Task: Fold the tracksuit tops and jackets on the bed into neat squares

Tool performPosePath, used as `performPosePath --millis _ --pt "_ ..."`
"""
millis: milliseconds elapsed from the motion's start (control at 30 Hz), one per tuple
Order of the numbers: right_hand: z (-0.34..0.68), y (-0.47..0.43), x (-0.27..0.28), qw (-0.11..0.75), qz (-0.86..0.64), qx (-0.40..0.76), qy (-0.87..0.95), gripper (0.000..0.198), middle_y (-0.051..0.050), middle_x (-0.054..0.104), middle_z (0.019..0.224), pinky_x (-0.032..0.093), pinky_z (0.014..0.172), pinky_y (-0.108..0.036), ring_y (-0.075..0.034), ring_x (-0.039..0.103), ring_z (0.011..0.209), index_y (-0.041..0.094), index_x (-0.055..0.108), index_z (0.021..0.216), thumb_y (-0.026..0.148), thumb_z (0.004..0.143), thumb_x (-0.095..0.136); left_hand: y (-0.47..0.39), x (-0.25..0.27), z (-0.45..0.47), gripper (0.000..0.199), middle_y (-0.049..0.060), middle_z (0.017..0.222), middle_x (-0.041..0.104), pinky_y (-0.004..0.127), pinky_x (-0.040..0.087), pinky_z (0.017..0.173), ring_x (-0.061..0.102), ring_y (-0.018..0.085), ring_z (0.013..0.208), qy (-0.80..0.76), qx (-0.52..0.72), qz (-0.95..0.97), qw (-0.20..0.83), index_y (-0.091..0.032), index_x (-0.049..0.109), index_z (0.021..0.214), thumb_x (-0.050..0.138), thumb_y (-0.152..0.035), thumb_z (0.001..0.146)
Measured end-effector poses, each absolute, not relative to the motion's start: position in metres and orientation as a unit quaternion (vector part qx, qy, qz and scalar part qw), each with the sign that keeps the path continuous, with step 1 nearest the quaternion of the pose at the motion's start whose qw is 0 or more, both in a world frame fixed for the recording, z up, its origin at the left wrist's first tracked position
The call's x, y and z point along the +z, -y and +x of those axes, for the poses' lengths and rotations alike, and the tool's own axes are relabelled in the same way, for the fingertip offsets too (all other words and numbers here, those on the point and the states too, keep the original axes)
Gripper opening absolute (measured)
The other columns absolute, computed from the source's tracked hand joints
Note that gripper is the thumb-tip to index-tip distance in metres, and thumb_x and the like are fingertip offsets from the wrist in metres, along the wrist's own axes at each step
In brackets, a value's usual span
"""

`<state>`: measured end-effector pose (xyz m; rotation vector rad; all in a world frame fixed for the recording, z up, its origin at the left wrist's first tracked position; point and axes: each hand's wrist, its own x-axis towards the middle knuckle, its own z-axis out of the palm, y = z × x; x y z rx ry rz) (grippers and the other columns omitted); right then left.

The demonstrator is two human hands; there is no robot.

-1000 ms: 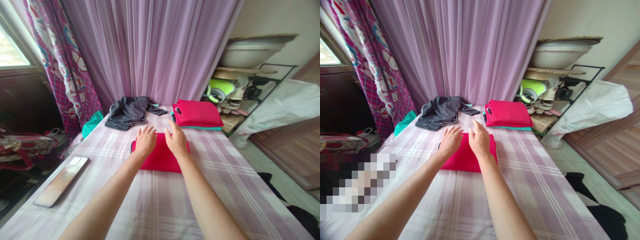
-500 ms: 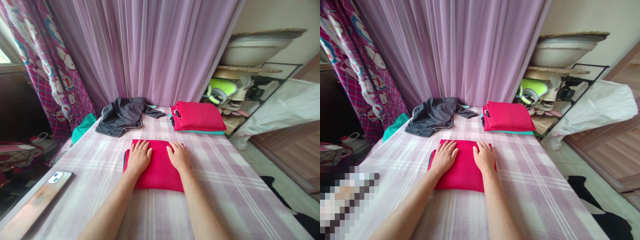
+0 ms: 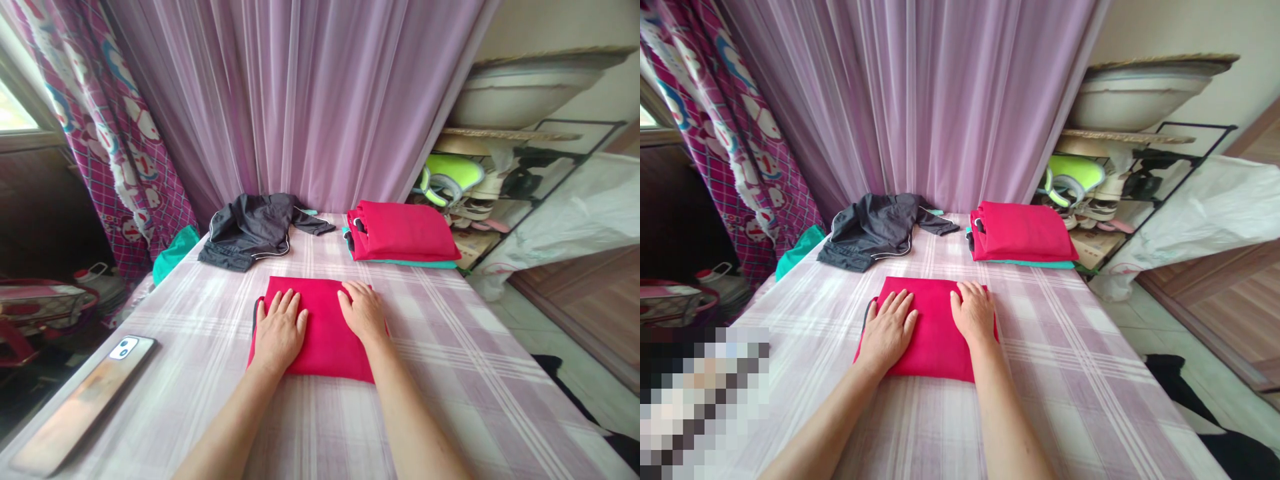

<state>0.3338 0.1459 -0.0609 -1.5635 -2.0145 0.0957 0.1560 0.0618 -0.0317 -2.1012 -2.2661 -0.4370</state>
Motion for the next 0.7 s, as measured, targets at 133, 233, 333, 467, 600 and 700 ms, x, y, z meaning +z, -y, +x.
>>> performPosePath --millis 133,233,333,467,600,700 --pt "0.334 -0.146 -0.063 0.298 -0.579 0.029 0.759 0.036 -0.008 0.068 0.125 0.036 0.108 -0.04 -0.024 0.054 0.124 0.018 0.069 0.117 0.03 0.094 0.045 -0.061 -0.036 0.154 0.044 0.006 0.146 0.053 0.063 0.027 0.114 0.043 0.029 0.138 0.725 -0.167 -0.668 0.018 -0.027 0.054 0.137 0.037 -0.039 0.098" --pt "0.335 -0.147 -0.064 0.305 -0.574 0.028 0.759 0.035 -0.009 0.068 0.125 0.036 0.108 -0.041 -0.024 0.055 0.122 0.019 0.07 0.115 0.03 0.094 0.045 -0.063 -0.035 0.143 0.041 0.01 0.144 0.055 0.051 0.038 0.109 0.049 0.027 0.131 0.728 -0.2 -0.655 0.025 -0.021 0.057 0.133 0.037 -0.031 0.098" --pt "0.335 -0.148 -0.064 0.304 -0.576 0.035 0.757 0.035 -0.009 0.068 0.125 0.036 0.108 -0.041 -0.023 0.055 0.122 0.018 0.07 0.115 0.031 0.094 0.044 -0.063 -0.027 0.125 0.039 0.015 0.133 0.059 0.041 0.047 0.099 0.057 0.026 0.117 0.749 -0.199 -0.63 0.045 -0.015 0.058 0.128 0.04 -0.026 0.096" --pt "0.336 -0.147 -0.062 0.294 -0.581 0.048 0.757 0.036 -0.009 0.067 0.126 0.036 0.108 -0.039 -0.022 0.055 0.122 0.019 0.069 0.116 0.032 0.094 0.044 -0.057 -0.01 0.109 0.039 0.015 0.116 0.065 0.043 0.047 0.09 0.06 0.03 0.106 0.807 -0.1 -0.581 0.039 -0.016 0.065 0.117 0.043 -0.039 0.095" --pt "0.335 -0.146 -0.06 0.289 -0.583 0.044 0.758 0.036 -0.009 0.067 0.126 0.035 0.107 -0.04 -0.022 0.054 0.123 0.019 0.069 0.116 0.031 0.095 0.043 -0.056 -0.003 0.109 0.041 0.015 0.119 0.064 0.043 0.043 0.091 0.058 0.032 0.11 0.817 -0.062 -0.573 0.015 -0.017 0.068 0.109 0.043 -0.046 0.094" --pt "0.334 -0.144 -0.057 0.282 -0.583 0.039 0.761 0.036 -0.008 0.067 0.126 0.035 0.107 -0.039 -0.022 0.054 0.122 0.02 0.069 0.116 0.031 0.095 0.042 -0.058 -0.004 0.11 0.037 0.014 0.122 0.064 0.043 0.042 0.091 0.057 0.031 0.112 0.816 -0.066 -0.574 0.0 -0.017 0.068 0.106 0.043 -0.042 0.093"
